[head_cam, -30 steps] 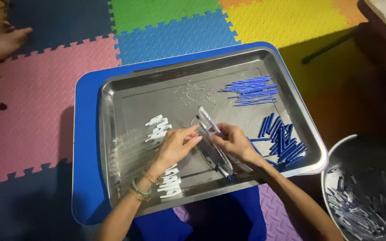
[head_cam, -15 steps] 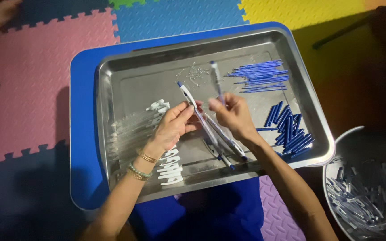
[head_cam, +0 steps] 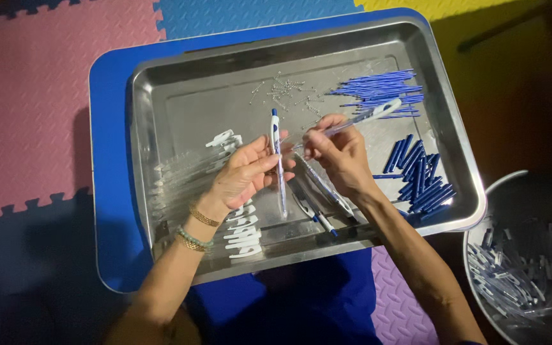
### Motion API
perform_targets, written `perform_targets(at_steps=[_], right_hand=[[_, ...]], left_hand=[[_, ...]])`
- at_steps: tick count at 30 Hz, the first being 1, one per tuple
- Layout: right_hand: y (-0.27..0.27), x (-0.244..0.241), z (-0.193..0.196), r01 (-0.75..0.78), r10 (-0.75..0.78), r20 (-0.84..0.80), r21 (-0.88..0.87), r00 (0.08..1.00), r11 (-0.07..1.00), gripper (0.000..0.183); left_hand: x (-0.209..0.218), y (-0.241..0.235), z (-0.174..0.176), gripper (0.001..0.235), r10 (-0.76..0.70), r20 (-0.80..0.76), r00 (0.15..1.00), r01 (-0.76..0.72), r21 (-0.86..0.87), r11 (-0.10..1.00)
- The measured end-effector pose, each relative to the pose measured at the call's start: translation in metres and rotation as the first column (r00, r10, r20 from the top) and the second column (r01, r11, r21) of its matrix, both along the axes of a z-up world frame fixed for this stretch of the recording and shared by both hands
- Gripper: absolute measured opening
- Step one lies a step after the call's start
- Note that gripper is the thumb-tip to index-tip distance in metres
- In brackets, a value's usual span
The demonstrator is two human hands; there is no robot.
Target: The person assembles pens by inserting blue ink cartridges into clear plastic barrels and attaching white caps. The person works over a metal tray containing loose components and finished pens, occasionally picking up and placing down parts.
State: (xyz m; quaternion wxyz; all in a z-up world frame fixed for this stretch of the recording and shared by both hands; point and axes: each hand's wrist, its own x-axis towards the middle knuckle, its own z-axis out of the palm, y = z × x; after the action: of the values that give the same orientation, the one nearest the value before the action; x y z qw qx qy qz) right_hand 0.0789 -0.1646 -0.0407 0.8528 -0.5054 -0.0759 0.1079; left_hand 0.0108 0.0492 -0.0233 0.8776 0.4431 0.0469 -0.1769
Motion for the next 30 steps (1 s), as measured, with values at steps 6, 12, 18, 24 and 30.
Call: perform_targets(at_steps=[6,12,18,24,30], right_hand=[[0.002,-0.008,0.006,0.069,-0.049,0.113,-0.178,0.992,0.982,0.028],[0.008,-0.013,0.012,0.093,-0.06,0.185,-0.176,0.981,0.98,0.024],[0.006,-0.011,0.0,0.092,-0.047,0.234,-0.189,0.971,0.978,0.024],[0.005,-0.011,-0.004,0.079,-0.038,0.224,-0.175,0.974,0.981,0.023],[0.008,-0.016,0.014,0.084,-0.016,0.268,-0.243,0.963,0.966,0.023]], left_hand=[[0.004,0.001,-0.006,0.056,0.006,0.019,1.0,-0.005,-0.007,1.0],[0.007,0.0,-0.019,0.049,0.017,-0.007,1.0,-0.017,-0.024,1.0],[0.008,0.001,-0.021,0.049,0.02,0.002,1.0,-0.02,-0.004,1.0],[0.005,-0.004,-0.017,0.048,0.032,0.008,0.999,-0.033,0.043,0.999],[0.004,-0.012,-0.016,0.043,0.098,0.067,0.993,-0.105,0.116,0.988]])
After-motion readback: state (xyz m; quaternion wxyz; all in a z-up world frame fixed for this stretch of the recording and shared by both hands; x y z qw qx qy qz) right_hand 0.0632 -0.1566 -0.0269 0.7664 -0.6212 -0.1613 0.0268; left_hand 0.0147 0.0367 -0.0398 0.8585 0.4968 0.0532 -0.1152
